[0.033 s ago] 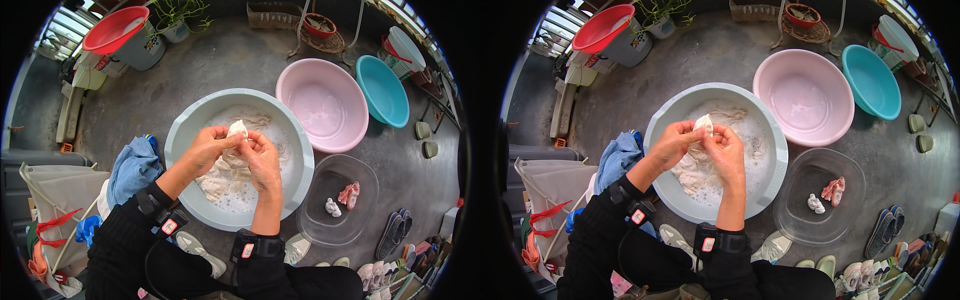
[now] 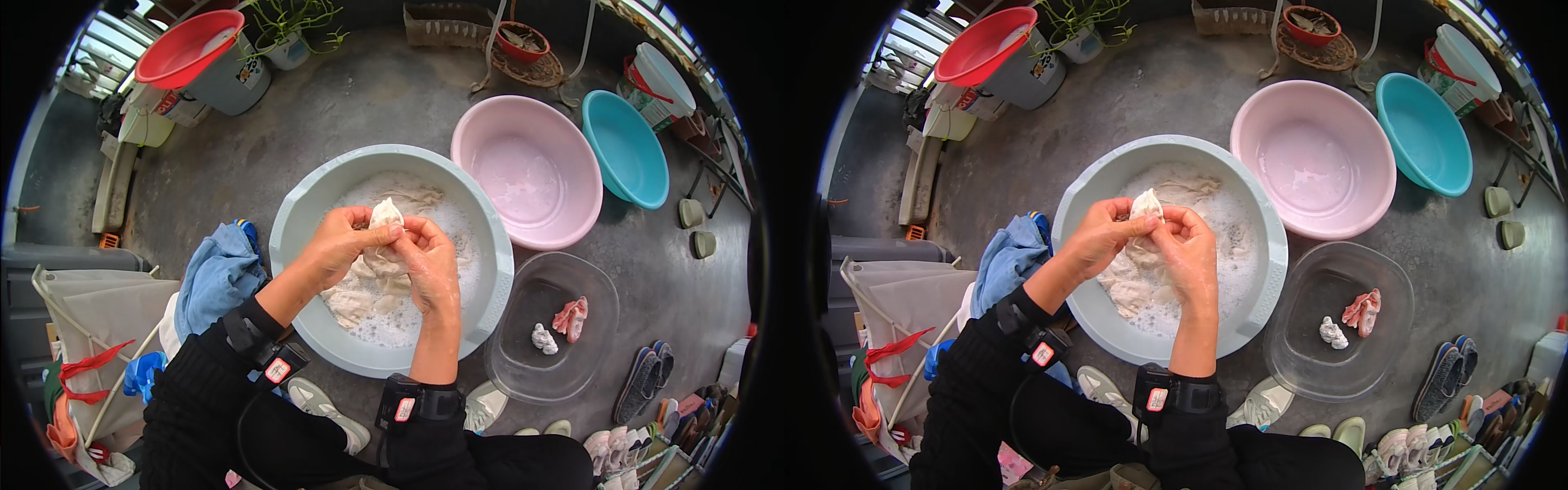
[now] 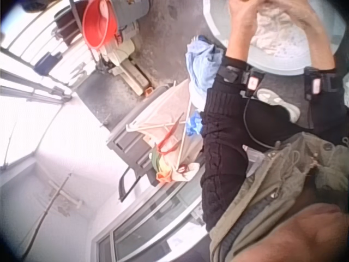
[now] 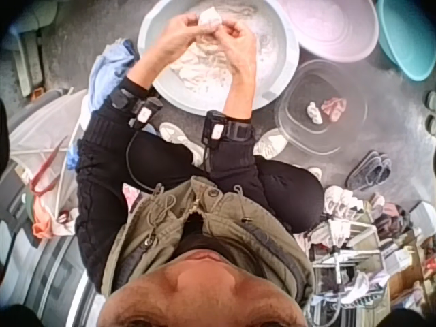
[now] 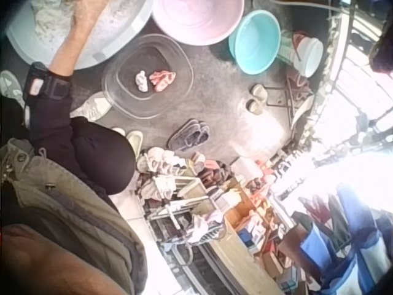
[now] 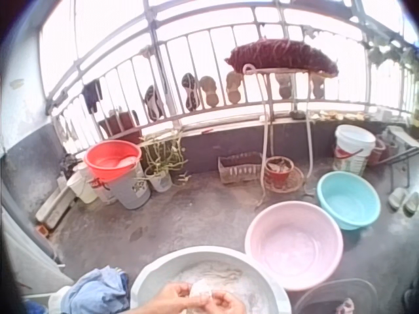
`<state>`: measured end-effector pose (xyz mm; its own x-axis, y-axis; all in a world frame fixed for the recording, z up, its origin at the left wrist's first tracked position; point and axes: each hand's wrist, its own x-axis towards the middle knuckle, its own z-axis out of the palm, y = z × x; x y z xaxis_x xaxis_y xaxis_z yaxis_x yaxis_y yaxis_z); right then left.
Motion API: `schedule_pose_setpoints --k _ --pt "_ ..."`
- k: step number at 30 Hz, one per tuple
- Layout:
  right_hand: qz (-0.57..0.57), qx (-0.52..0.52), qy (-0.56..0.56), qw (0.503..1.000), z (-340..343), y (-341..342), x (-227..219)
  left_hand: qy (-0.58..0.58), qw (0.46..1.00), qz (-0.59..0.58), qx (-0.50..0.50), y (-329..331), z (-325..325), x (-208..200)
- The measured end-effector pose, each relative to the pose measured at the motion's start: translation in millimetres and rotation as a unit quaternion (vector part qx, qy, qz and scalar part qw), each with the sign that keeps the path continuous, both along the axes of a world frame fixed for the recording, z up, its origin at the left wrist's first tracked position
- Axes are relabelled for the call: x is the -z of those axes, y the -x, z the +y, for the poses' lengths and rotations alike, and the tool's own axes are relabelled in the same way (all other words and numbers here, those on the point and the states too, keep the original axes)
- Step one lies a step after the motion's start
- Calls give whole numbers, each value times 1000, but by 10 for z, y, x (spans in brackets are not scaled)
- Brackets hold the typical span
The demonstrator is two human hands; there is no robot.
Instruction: The person hand-washes several garments in a basin of soapy water. They scrub and rinse a light-colored cloth, then a pair of blue jeans, and finally a blue jacket, moving each item to a separate basin after washing.
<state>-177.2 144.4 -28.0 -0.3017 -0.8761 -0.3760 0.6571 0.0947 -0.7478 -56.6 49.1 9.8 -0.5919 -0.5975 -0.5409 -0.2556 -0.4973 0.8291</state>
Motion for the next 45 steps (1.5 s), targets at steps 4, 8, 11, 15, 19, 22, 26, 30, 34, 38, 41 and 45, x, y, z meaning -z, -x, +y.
schedule_pose_setpoints --k 4,8,11,15,19,22,26,30,34,38,41,45 --pt "-93 74 -32 992 41 58 35 36 999 -29 3 1 -75 -64" --pt "-131 103 4 986 66 114 6 -30 999 19 -24 28 -92 -101" --pt "-124 35 34 991 58 118 -32 -36 999 10 -9 42 -57 -106" --pt "55 95 -22 994 102 218 -35 61 995 -84 17 -18 -122 -113" --pt "226 71 -12 971 183 382 30 88 988 -128 16 -122 -304 -121" --pt "288 35 34 957 211 392 66 73 989 -125 30 -148 -348 -122" --pt "329 39 4 943 196 338 89 43 993 -104 41 -140 -317 -154" --pt "304 83 -17 949 157 305 161 -17 996 -56 66 -170 -324 -201" --pt "83 140 39 986 112 254 278 -18 992 -34 119 -218 -367 -169" --pt "41 144 -85 985 91 203 279 32 996 -51 73 -201 -348 -103" --pt "-6 84 -89 992 81 142 177 24 999 -22 31 -150 -275 -100" --pt "-90 37 7 995 12 -5 58 80 976 102 175 -78 -144 -133"
